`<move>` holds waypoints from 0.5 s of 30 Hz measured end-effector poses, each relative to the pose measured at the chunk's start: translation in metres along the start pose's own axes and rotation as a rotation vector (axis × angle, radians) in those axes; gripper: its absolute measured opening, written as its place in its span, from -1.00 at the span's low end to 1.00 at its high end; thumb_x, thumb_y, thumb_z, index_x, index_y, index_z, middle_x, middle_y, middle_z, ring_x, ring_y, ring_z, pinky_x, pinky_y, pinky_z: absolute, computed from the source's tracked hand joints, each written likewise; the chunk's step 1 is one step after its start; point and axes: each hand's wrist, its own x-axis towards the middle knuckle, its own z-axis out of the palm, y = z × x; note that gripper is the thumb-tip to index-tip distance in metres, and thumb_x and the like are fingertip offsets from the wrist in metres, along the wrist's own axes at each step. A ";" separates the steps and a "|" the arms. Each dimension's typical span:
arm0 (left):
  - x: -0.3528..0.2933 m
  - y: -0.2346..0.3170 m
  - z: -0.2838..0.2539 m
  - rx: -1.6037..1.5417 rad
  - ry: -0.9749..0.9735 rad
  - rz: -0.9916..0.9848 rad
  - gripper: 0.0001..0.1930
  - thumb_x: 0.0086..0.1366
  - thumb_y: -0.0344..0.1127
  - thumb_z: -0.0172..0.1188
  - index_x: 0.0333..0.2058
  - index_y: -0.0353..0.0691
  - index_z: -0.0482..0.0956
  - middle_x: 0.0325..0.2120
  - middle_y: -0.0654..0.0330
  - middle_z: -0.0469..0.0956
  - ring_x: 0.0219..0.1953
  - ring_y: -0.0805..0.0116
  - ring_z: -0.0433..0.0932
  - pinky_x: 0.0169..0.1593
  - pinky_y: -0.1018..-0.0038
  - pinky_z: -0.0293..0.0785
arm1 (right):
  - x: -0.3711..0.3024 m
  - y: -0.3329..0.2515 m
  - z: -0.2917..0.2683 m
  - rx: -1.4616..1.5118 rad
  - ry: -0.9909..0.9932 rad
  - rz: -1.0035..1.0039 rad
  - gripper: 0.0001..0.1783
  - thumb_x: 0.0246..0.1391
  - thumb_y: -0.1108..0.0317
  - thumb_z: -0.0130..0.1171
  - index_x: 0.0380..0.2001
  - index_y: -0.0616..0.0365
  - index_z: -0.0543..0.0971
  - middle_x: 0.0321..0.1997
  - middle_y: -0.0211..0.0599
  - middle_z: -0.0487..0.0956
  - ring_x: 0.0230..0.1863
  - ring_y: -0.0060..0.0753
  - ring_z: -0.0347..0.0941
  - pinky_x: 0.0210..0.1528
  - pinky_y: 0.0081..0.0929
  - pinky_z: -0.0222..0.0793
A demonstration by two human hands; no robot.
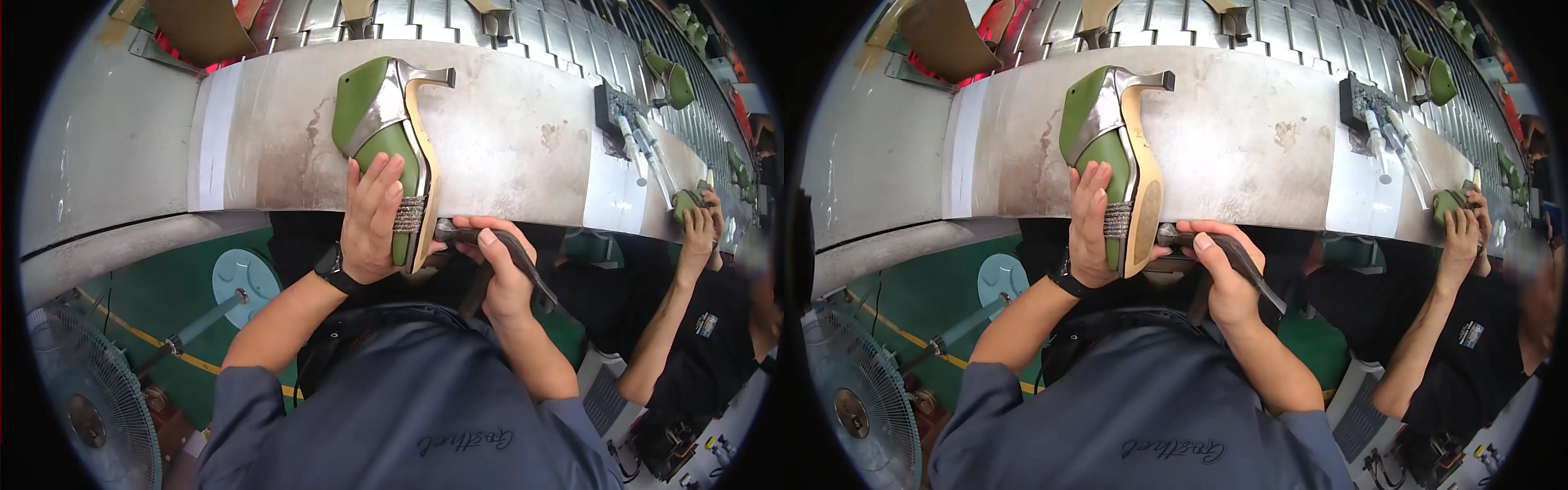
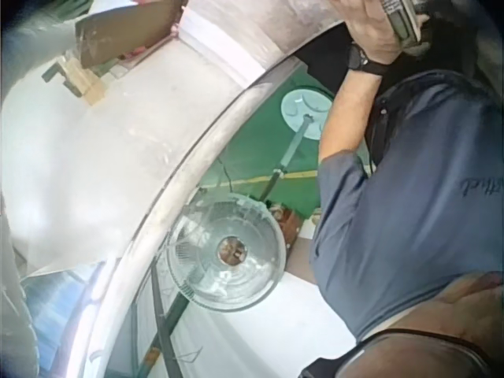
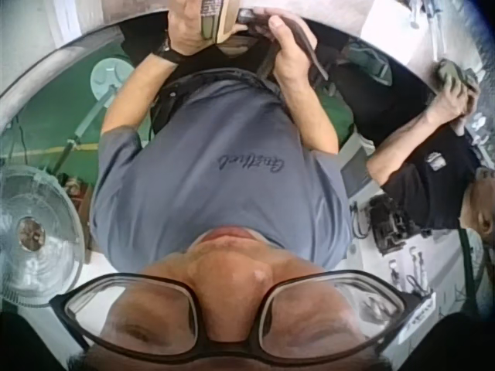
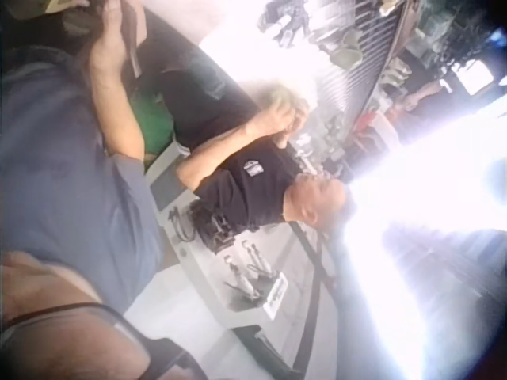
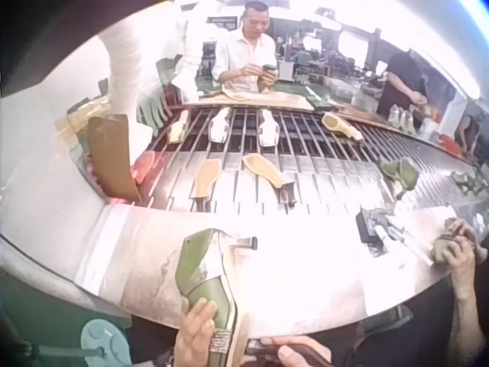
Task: The person assembles high-heeled shoes by pressing shoe soles onto shoe uppers on lasts by hand and hammering along the edges with a hammer.
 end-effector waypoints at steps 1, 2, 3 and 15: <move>0.000 -0.001 0.001 -0.003 0.011 0.011 -0.04 0.30 0.17 0.42 0.44 -0.26 0.14 0.36 -0.23 0.36 0.43 -0.25 0.36 0.54 -0.27 0.01 | 0.000 -0.002 -0.002 -0.014 -0.022 -0.012 -0.71 0.36 0.41 0.17 0.02 0.40 0.62 0.06 0.01 0.73 0.04 -0.36 0.65 0.16 -0.38 0.59; -0.002 -0.001 0.000 -0.007 0.006 0.005 -0.04 0.30 0.17 0.42 0.44 -0.26 0.14 0.36 -0.23 0.36 0.43 -0.25 0.36 0.54 -0.27 0.01 | -0.001 -0.004 -0.004 -0.015 -0.017 -0.005 -0.71 0.36 0.41 0.17 0.02 0.40 0.62 0.06 0.01 0.73 0.04 -0.36 0.65 0.16 -0.38 0.59; -0.004 -0.002 -0.002 0.036 -0.031 0.019 0.02 0.25 0.15 0.48 0.44 -0.28 0.10 0.36 -0.27 0.33 0.42 -0.30 0.35 0.51 -0.30 0.05 | -0.003 -0.006 -0.005 -0.034 -0.046 -0.033 -0.71 0.36 0.42 0.16 0.04 0.41 0.61 0.07 0.02 0.72 0.06 -0.33 0.65 0.20 -0.36 0.56; -0.005 0.008 0.012 0.006 0.084 -0.086 -0.41 0.36 -0.16 0.41 0.23 -0.19 0.34 0.27 -0.06 0.48 0.36 -0.12 0.46 0.54 -0.22 0.06 | -0.029 -0.036 0.030 -0.531 -0.431 -0.645 -0.62 -0.04 0.53 0.49 -0.12 0.37 0.64 0.01 0.21 0.72 0.13 0.17 0.70 0.12 -0.17 0.67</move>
